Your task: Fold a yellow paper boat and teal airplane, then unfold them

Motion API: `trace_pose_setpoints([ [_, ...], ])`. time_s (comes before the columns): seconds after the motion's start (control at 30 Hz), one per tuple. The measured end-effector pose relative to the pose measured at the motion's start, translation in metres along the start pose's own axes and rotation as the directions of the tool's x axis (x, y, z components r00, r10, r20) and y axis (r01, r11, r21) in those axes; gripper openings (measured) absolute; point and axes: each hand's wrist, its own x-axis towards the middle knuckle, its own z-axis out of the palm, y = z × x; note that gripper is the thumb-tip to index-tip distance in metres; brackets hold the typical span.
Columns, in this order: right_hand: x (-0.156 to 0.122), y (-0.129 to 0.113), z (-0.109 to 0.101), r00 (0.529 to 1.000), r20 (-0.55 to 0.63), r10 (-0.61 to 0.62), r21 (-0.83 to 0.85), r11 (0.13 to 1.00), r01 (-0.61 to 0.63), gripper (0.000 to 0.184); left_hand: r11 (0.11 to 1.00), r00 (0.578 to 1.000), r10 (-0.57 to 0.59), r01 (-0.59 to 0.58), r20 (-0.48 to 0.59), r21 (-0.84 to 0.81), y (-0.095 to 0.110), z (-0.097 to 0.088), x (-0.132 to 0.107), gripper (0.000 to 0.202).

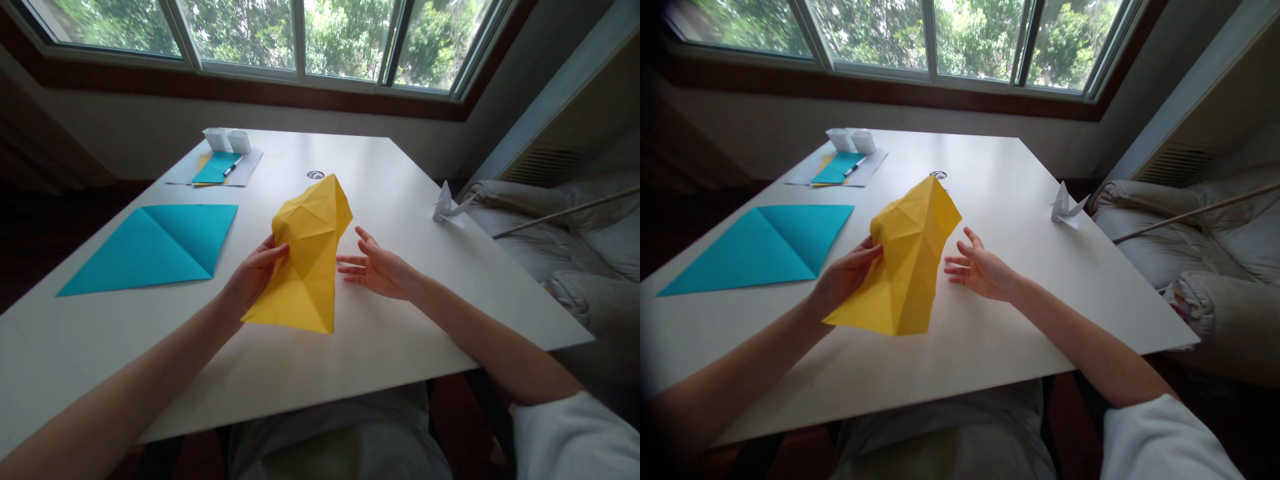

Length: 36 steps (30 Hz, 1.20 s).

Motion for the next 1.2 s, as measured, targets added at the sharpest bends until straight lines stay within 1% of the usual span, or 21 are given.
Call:
trace_pose_setpoints([
  [0.07, -0.003, 0.001, 0.004, 0.998, 0.041, 0.036, 0.119, 0.992, -0.041, 0.084, 0.998, 1.000, 0.029, -0.029, 0.003, -0.059, 0.001, 0.002, -0.001, 0.046],
  [0.1, -0.003, 0.002, 0.005, 0.998, 0.049, 0.029, 0.159, 0.987, -0.037, 0.089, 0.996, 1.000, 0.031, -0.031, -0.002, -0.082, 0.001, 0.002, -0.002, 0.046],
  [0.17, -0.001, 0.003, 0.004, 0.998, 0.024, -0.049, 0.211, 0.977, 0.043, 0.097, 0.995, 1.000, 0.014, -0.015, -0.020, -0.102, 0.000, 0.002, 0.000, 0.045],
  [0.23, 0.002, 0.001, -0.002, 0.983, -0.045, -0.179, 0.221, 0.958, 0.184, 0.098, 0.996, 0.998, -0.005, 0.000, -0.057, -0.090, -0.001, -0.001, 0.003, 0.045],
  [0.27, 0.003, 0.000, -0.006, 0.968, -0.085, -0.238, 0.211, 0.945, 0.251, 0.093, 0.997, 0.996, -0.010, 0.004, -0.088, -0.074, -0.002, -0.003, 0.004, 0.047],
  [0.3, 0.004, -0.001, -0.010, 0.952, -0.123, -0.282, 0.195, 0.933, 0.302, 0.085, 0.998, 0.992, -0.006, -0.001, -0.128, -0.056, -0.003, -0.006, 0.006, 0.050],
  [0.33, 0.005, -0.003, -0.015, 0.939, -0.156, -0.307, 0.179, 0.926, 0.332, 0.072, 0.999, 0.985, 0.010, -0.016, -0.170, -0.037, -0.005, -0.009, 0.008, 0.057],
  [0.4, 0.007, -0.005, -0.022, 0.928, -0.198, -0.314, 0.157, 0.925, 0.346, 0.043, 0.997, 0.970, 0.077, -0.079, -0.232, -0.002, -0.007, -0.013, 0.010, 0.075],
  [0.43, 0.007, -0.005, -0.025, 0.930, -0.205, -0.304, 0.150, 0.930, 0.336, 0.033, 0.993, 0.963, 0.118, -0.119, -0.242, 0.008, -0.008, -0.014, 0.011, 0.080],
  [0.47, 0.008, -0.005, -0.026, 0.935, -0.204, -0.291, 0.144, 0.936, 0.322, 0.027, 0.988, 0.958, 0.154, -0.156, -0.240, 0.011, -0.009, -0.015, 0.012, 0.081],
  [0.5, 0.008, -0.005, -0.027, 0.940, -0.197, -0.279, 0.139, 0.941, 0.308, 0.026, 0.984, 0.956, 0.177, -0.180, -0.234, 0.009, -0.009, -0.015, 0.012, 0.074],
  [0.53, 0.008, -0.005, -0.027, 0.945, -0.184, -0.270, 0.135, 0.945, 0.296, 0.027, 0.983, 0.957, 0.181, -0.185, -0.225, 0.003, -0.009, -0.015, 0.012, 0.063],
  [0.6, 0.008, -0.005, -0.026, 0.952, -0.162, -0.259, 0.125, 0.952, 0.280, 0.030, 0.988, 0.967, 0.154, -0.156, -0.204, 0.002, -0.009, -0.013, 0.011, 0.038],
  [0.63, 0.008, -0.005, -0.026, 0.955, -0.157, -0.253, 0.118, 0.955, 0.273, 0.030, 0.990, 0.970, 0.141, -0.142, -0.196, 0.010, -0.008, -0.012, 0.011, 0.030],
  [0.67, 0.007, -0.005, -0.026, 0.956, -0.156, -0.249, 0.109, 0.958, 0.267, 0.030, 0.991, 0.973, 0.133, -0.131, -0.189, 0.021, -0.008, -0.011, 0.010, 0.027],
  [0.77, 0.008, -0.005, -0.027, 0.952, -0.164, -0.259, 0.069, 0.960, 0.273, 0.030, 0.987, 0.966, 0.158, -0.152, -0.203, 0.048, -0.008, -0.011, 0.010, 0.028],
  [0.87, 0.009, -0.004, -0.027, 0.940, -0.167, -0.296, 0.025, 0.952, 0.305, 0.028, 0.979, 0.953, 0.202, -0.191, -0.225, 0.070, -0.011, -0.013, 0.011, 0.029],
  [1.03, 0.012, 0.001, -0.024, 0.923, -0.170, -0.345, -0.054, 0.938, 0.341, 0.025, 0.963, 0.936, 0.263, -0.240, -0.233, 0.123, -0.013, -0.012, 0.010, 0.030],
  [1.2, 0.014, 0.005, -0.024, 0.901, -0.171, -0.398, -0.120, 0.916, 0.382, 0.021, 0.961, 0.937, 0.257, -0.222, -0.238, 0.164, -0.012, -0.008, 0.007, 0.024],
])
